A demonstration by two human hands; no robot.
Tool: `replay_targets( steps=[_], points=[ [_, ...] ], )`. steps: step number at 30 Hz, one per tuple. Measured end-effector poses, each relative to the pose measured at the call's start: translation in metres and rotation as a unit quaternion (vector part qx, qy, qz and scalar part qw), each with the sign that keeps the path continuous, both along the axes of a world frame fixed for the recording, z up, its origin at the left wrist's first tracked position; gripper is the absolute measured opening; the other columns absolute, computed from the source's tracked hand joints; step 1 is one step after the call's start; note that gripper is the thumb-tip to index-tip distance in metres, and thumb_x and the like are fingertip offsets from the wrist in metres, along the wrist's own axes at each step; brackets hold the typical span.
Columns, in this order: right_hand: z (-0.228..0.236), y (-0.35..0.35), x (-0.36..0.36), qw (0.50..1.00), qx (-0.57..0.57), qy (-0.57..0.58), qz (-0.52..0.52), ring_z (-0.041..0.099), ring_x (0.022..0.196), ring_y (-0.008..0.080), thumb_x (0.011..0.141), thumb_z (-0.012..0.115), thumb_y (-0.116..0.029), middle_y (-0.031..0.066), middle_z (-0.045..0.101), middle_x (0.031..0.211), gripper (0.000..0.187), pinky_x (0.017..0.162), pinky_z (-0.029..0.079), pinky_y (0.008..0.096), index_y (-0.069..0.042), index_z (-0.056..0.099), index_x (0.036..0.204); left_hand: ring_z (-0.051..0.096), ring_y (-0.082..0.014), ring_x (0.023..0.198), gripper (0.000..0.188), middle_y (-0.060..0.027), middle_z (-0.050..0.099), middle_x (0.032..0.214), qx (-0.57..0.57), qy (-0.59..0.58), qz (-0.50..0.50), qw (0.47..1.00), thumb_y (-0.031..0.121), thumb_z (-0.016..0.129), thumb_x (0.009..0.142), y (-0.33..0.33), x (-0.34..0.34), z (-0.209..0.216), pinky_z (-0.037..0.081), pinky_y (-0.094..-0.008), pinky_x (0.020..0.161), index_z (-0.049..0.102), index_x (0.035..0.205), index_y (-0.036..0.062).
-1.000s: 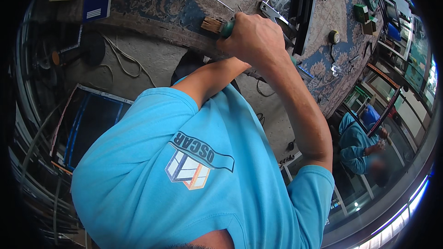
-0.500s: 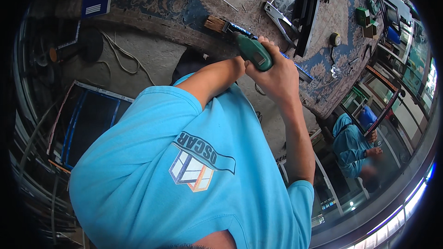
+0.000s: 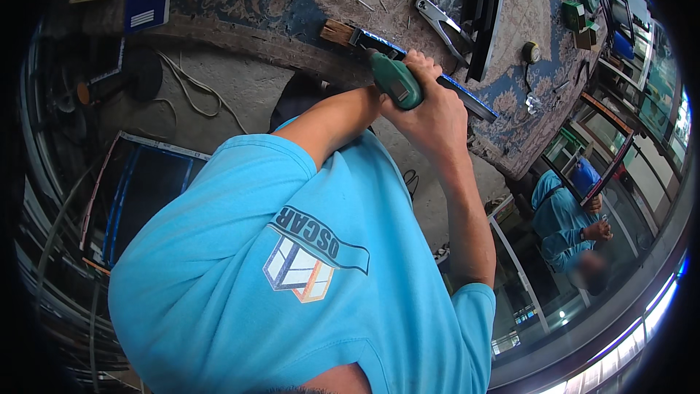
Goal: Assemble aluminum and plastic window frames using a drill, screwdriver, and corner brackets.
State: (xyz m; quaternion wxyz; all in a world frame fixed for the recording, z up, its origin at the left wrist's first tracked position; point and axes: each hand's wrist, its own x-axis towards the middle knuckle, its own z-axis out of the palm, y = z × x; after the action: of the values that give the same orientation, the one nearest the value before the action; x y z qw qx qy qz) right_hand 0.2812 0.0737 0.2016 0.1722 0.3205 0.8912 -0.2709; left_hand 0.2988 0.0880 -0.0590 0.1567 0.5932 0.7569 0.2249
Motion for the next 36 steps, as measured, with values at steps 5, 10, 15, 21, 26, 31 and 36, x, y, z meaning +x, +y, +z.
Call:
replay_targets(
  steps=[5, 10, 15, 21, 26, 31, 36],
  points=[
    [0.000, -0.003, -0.004, 1.000, 0.008, -0.005, 0.016, 0.077, 0.094, 0.0350, 0.077, 0.078, -0.037, 0.0180, 0.078, 0.102, 0.065, 0.087, 0.061, 0.0450, -0.010, 0.067, 0.135, 0.064, -0.0247, 0.088, 0.026, -0.0040, 0.062, 0.084, 0.020, 0.030, 0.004, 0.999, 0.043, 0.069, 0.083, -0.013, -0.010, 0.013, 0.043, -0.0439, 0.076, 0.064, 0.082, 0.0176],
    [0.002, -0.002, -0.005, 1.000, 0.000, -0.008, 0.017, 0.077, 0.095, 0.0349, 0.077, 0.078, -0.036, 0.0183, 0.078, 0.102, 0.066, 0.086, 0.061, 0.0444, -0.009, 0.066, 0.136, 0.065, -0.0263, 0.092, 0.027, -0.0066, 0.064, 0.089, -0.001, -0.007, -0.016, 1.000, 0.043, 0.069, 0.084, -0.011, -0.012, 0.013, 0.044, -0.0447, 0.078, 0.067, 0.086, 0.0161],
    [0.002, -0.002, -0.007, 1.000, -0.003, -0.003, 0.010, 0.077, 0.095, 0.0346, 0.077, 0.077, -0.036, 0.0184, 0.078, 0.103, 0.066, 0.087, 0.061, 0.0445, -0.009, 0.066, 0.136, 0.065, -0.0270, 0.095, 0.029, -0.0086, 0.066, 0.095, -0.034, -0.007, -0.038, 0.999, 0.043, 0.069, 0.085, -0.011, -0.018, 0.025, 0.045, -0.0453, 0.082, 0.069, 0.093, 0.0150],
    [0.003, -0.003, -0.010, 1.000, 0.001, -0.011, 0.001, 0.077, 0.096, 0.0345, 0.075, 0.077, -0.035, 0.0179, 0.078, 0.103, 0.065, 0.087, 0.061, 0.0440, -0.010, 0.067, 0.135, 0.065, -0.0267, 0.095, 0.030, -0.0079, 0.065, 0.094, -0.031, -0.012, -0.044, 0.998, 0.043, 0.069, 0.085, -0.013, -0.021, 0.026, 0.044, -0.0449, 0.083, 0.069, 0.095, 0.0149],
    [0.006, -0.003, -0.012, 1.000, -0.004, -0.024, 0.000, 0.077, 0.095, 0.0351, 0.075, 0.076, -0.034, 0.0178, 0.078, 0.103, 0.065, 0.087, 0.061, 0.0444, -0.012, 0.067, 0.135, 0.065, -0.0262, 0.095, 0.028, -0.0068, 0.065, 0.093, -0.032, -0.009, -0.039, 0.999, 0.042, 0.068, 0.085, -0.011, -0.016, 0.021, 0.044, -0.0446, 0.083, 0.068, 0.093, 0.0158],
    [0.005, -0.003, -0.013, 0.999, -0.007, -0.040, 0.002, 0.077, 0.095, 0.0357, 0.075, 0.076, -0.035, 0.0177, 0.078, 0.103, 0.065, 0.087, 0.061, 0.0450, -0.012, 0.067, 0.135, 0.064, -0.0249, 0.092, 0.024, -0.0045, 0.064, 0.090, -0.018, -0.004, -0.016, 1.000, 0.041, 0.067, 0.086, -0.004, -0.005, 0.006, 0.043, -0.0441, 0.081, 0.066, 0.090, 0.0175],
    [0.007, -0.005, -0.015, 0.999, 0.006, -0.036, 0.013, 0.077, 0.095, 0.0360, 0.076, 0.077, -0.036, 0.0181, 0.078, 0.105, 0.065, 0.086, 0.061, 0.0459, -0.010, 0.066, 0.135, 0.063, -0.0220, 0.085, 0.020, -0.0001, 0.062, 0.084, 0.002, 0.012, 0.016, 1.000, 0.040, 0.064, 0.088, 0.003, -0.001, -0.009, 0.042, -0.0433, 0.078, 0.062, 0.084, 0.0201]
  ],
)
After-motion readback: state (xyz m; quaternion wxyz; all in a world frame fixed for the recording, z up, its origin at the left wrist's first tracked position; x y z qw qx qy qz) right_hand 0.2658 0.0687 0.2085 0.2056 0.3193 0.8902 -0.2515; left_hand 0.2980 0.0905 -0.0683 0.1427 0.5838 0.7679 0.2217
